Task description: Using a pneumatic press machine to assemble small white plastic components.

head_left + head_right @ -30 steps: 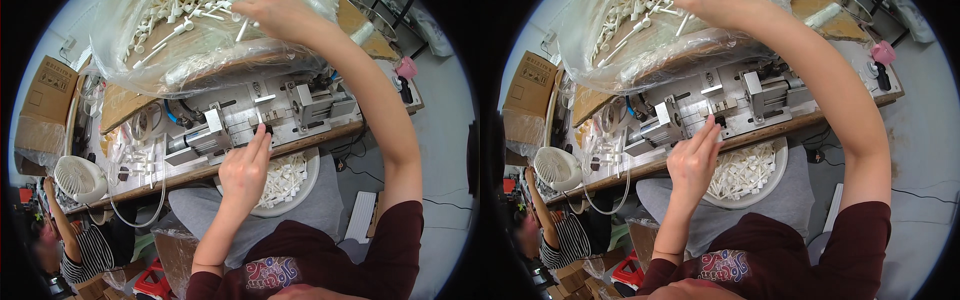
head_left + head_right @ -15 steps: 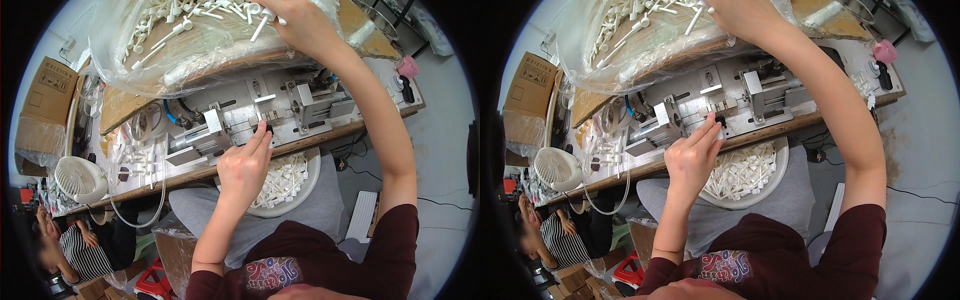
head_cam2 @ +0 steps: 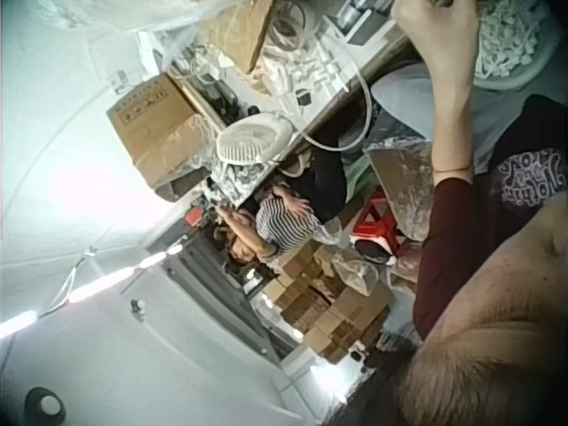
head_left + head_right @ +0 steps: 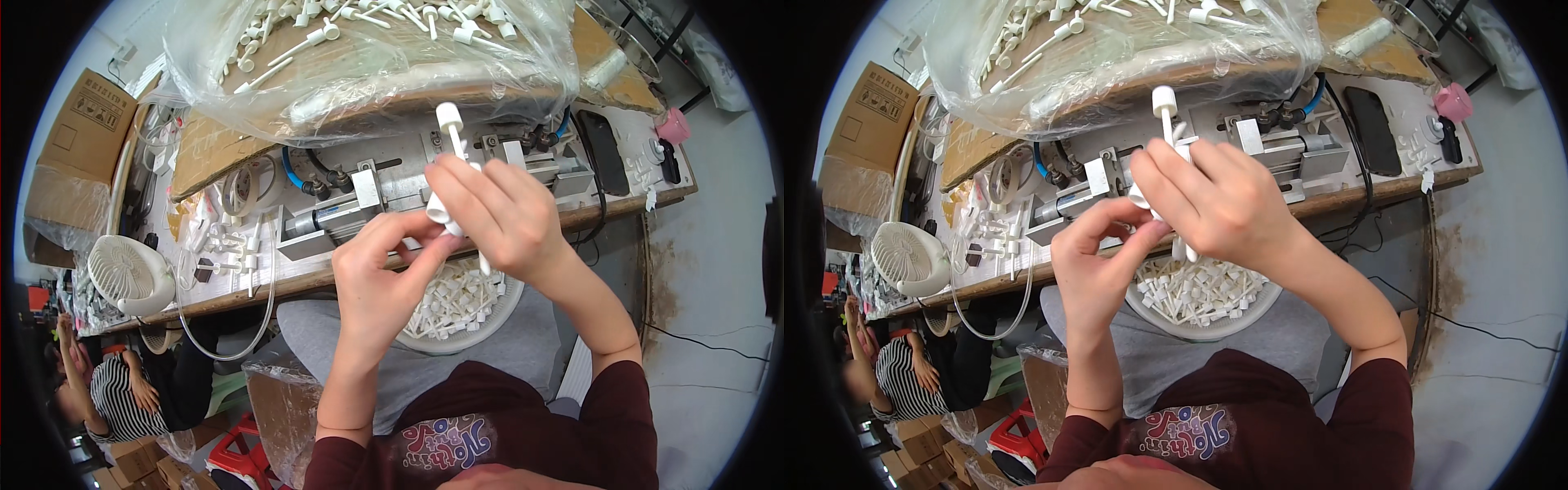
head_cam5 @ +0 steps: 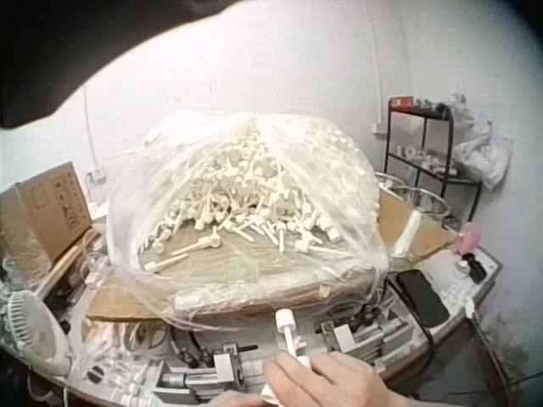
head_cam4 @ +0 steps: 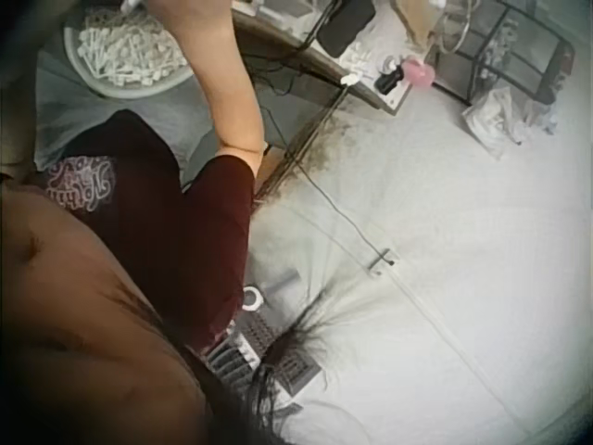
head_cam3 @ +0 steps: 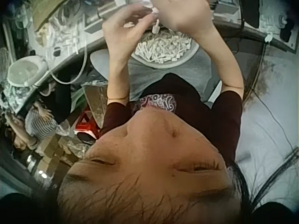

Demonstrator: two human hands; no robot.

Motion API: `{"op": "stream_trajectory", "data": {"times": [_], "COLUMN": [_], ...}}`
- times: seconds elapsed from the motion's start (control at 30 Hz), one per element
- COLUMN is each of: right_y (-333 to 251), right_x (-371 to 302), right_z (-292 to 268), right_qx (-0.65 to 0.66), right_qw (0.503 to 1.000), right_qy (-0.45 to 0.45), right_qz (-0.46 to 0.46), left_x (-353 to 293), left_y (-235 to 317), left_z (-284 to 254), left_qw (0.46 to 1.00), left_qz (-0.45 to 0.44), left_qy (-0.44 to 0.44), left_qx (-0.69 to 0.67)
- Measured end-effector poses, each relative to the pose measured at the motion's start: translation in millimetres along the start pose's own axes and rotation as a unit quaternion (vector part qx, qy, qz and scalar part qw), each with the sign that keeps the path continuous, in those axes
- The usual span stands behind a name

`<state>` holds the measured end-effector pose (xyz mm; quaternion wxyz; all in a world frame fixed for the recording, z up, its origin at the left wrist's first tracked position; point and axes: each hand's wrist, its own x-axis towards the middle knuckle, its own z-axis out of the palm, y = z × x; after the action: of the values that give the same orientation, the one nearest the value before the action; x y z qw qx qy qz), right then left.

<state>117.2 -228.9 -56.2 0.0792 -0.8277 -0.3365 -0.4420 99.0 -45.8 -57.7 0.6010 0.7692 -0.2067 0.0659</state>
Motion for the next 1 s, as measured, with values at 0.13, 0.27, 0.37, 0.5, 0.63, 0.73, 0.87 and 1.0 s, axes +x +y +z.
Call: {"op": "stream_trajectory", "data": {"times": [0.13,0.27,0.37,0.5,0.63,0.73,0.87,1.0], "right_y": [1.3,7.1,7.1,-3.3,-6.6,-7.9,-16.9,-27.0], "right_x": [-13.0,-18.0,-25.3,-33.5,-39.7,-40.0,-37.9,-42.1], "right_z": [1.9,-3.0,-6.9,-15.4,-14.9,-18.4,-17.7,-10.7], "right_qx": [0.001,0.109,0.144,0.140,0.104,0.078,0.091,0.090], "right_qw": [1.000,0.988,0.981,0.985,0.993,0.996,0.996,0.996], "right_qy": [-0.001,0.061,0.083,0.057,0.045,0.024,0.007,0.008], "right_qz": [0.007,0.087,0.102,0.085,0.044,0.018,0.007,0.002], "left_x": [-8.7,-14.9,-13.6,-21.5,-27.9,-27.1,-30.7,-31.6], "left_y": [2.5,-1.1,2.4,0.6,3.4,1.8,-0.4,-4.1], "left_z": [-0.9,-3.3,-7.1,-14.3,-6.3,-7.6,-7.5,-0.6], "left_qw": [0.988,0.978,0.988,0.999,0.970,0.907,0.870,0.977], "left_qz": [0.040,0.101,0.092,0.054,-0.074,-0.144,-0.182,-0.098], "left_qy": [-0.003,0.040,0.056,0.003,0.051,0.066,0.019,-0.054], "left_qx": [0.147,0.179,0.111,-0.006,-0.225,-0.391,-0.458,-0.180]}}
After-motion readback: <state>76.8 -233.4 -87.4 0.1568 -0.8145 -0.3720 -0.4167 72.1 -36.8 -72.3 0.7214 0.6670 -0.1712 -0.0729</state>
